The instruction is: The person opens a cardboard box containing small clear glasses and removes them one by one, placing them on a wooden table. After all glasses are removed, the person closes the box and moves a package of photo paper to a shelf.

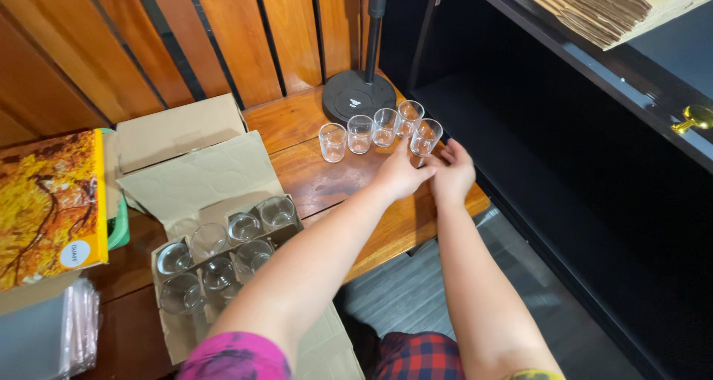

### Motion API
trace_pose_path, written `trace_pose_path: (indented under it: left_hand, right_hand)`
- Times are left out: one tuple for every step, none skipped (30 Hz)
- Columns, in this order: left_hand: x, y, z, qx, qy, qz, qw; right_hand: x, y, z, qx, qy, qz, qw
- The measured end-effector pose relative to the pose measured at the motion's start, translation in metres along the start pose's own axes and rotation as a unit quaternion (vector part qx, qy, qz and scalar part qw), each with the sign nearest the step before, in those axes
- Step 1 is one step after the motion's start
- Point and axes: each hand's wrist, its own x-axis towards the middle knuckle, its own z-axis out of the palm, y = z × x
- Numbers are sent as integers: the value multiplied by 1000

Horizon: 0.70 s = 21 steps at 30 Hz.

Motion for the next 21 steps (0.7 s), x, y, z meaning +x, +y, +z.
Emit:
trace_pose_path:
  left_hand:
    - [-5, -4, -2, 0, 1, 0, 1000]
    - [-9, -8, -4, -6, 6, 4, 1000]
    - [-14, -12, -5, -12, 11, 9, 1000]
    - [-23, -18, -11, -13, 11, 8, 1000]
    - [-33, -24, -16, -74, 14, 35, 997]
    - [-43, -30, -21, -136, 17, 62, 989]
    - [-65, -29, -35, -137, 17, 62, 988]
    - [-87, -28, -48, -202, 12, 94, 975]
    - [-110, -28, -60, -266, 7, 125, 956]
    - [-120, -39, -70, -266, 7, 125, 956]
    - [-131, -50, -81, -252, 52, 163, 953]
    - [-144, -63, -91, -237, 98, 198, 946]
    - [-155, -73, -100, -238, 99, 194, 946]
    - [-169, -84, -109, -222, 149, 170, 949]
    - [-183, -96, -118, -204, 197, 144, 948]
    - [-198, -102, -125, -204, 200, 138, 948]
    - [-213, -108, -132, -158, 240, 123, 950]
    - [-227, -113, -139, -111, 280, 109, 947]
    - [-235, -120, -144, -112, 283, 105, 947]
    - [-243, -127, -148, -56, 310, 109, 943]
    - [-250, -134, -153, 0, 336, 113, 935]
  right_hand:
    - [-8, -8, -6, 1, -1, -1, 1000]
    - [-16, -17, -13, 13, 43, 7, 999]
    - [-24, -25, -20, 24, 86, 14, 996]
    - [-30, -31, -22, 24, 85, 14, 996]
    - [-36, -36, -24, 43, 94, 17, 995]
    - [-42, -42, -27, 61, 103, 20, 993]
    - [-47, -47, -24, 60, 102, 19, 993]
    - [-54, -51, -24, 98, 86, 12, 991]
    - [-60, -54, -23, 136, 69, 4, 988]
    - [-70, -62, -24, 136, 69, 4, 988]
    - [-79, -70, -24, 143, 39, -9, 989]
    - [-92, -78, -24, 148, 8, -20, 989]
    - [-103, -87, -23, 147, 6, -17, 989]
    - [-115, -95, -20, 156, -13, -25, 987]
    - [-128, -103, -18, 166, -31, -32, 985]
    - [-140, -107, -14, 165, -36, -27, 985]
    - [-153, -111, -10, 171, -65, -39, 982]
    - [-164, -116, -6, 179, -93, -52, 978]
    - [-177, -117, -2, 179, -97, -50, 978]
    - [-190, -119, 4, 177, -127, -45, 975]
    - [-203, -121, 9, 175, -158, -40, 971]
